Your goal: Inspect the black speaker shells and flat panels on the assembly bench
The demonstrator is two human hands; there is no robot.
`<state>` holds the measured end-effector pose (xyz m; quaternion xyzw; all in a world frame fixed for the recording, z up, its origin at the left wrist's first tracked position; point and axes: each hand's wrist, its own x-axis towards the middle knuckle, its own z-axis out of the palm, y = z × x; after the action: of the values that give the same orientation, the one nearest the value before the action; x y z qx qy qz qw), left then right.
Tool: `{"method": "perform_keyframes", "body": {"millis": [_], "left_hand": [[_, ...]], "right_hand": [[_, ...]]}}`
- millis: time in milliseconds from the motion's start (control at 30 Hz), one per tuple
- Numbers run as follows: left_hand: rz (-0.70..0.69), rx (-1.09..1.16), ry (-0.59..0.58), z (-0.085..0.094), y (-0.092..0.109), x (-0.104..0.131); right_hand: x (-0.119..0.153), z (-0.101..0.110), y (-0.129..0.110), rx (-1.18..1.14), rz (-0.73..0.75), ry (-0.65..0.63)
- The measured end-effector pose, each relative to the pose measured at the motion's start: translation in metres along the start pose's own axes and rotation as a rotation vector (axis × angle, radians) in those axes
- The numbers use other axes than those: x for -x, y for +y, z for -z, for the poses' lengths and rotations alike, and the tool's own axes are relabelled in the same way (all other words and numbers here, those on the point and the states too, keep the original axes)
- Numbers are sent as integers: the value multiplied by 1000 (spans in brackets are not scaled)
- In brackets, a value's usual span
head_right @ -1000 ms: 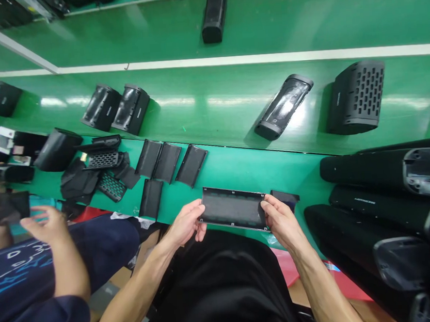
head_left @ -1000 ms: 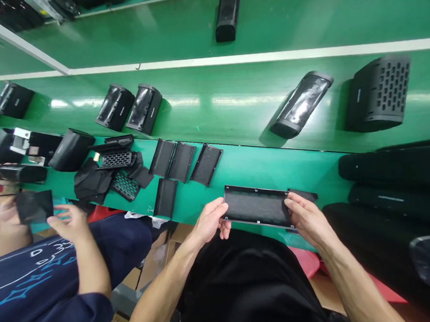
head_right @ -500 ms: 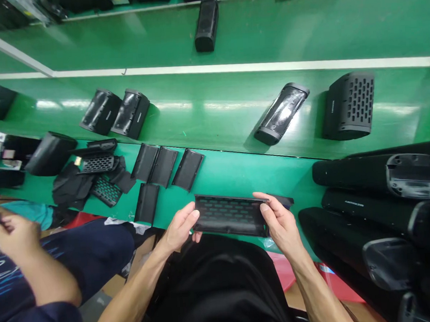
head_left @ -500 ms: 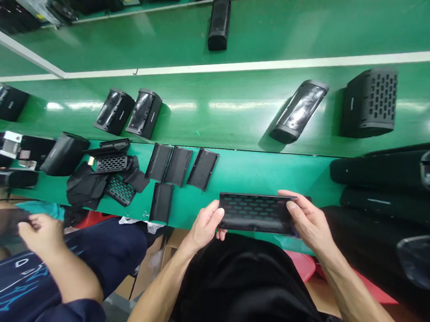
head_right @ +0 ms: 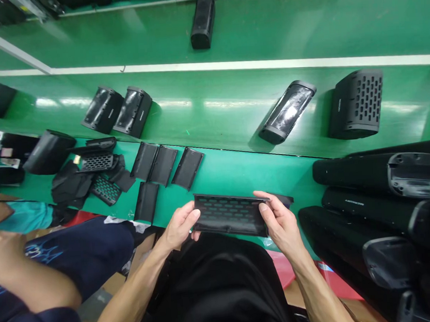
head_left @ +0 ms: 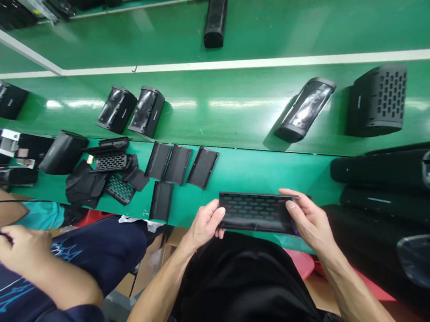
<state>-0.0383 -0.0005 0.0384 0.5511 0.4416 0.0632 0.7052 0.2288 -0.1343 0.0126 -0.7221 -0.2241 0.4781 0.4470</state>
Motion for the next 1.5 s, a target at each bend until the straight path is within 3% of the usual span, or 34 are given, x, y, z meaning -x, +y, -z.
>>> {"method": "perform_keyframes", "body": {"millis": [267,633,800,933,1100,1200,1300,1500], "left_hand": [[57,114,42,-4,-2,-7],[131,186,88,-10,-9,-19],[132,236,92,-10,-14,-21],[133,349,93,-10,-22,-26],[55,447,19,-3,-22,-25],[-38,413,-74,4,-18,-20],[-109,400,-85,8,-17,-16],[-7,298,-162,6,-9,-22]], "right_hand": [[-9,-10,-3,-240,-146,-69],[-17,-16,16,-300,-168,-44],[-18,-20,5,-363,-238,-30],[-18,-22,-3,-349,-295,50],[-16,-19,-2,-283,-205,49],[-8,-15,-3,-215,-106,32],[1,-12,-6,-179,-58,55],[1,-16,-9,-195,-78,65]]}}
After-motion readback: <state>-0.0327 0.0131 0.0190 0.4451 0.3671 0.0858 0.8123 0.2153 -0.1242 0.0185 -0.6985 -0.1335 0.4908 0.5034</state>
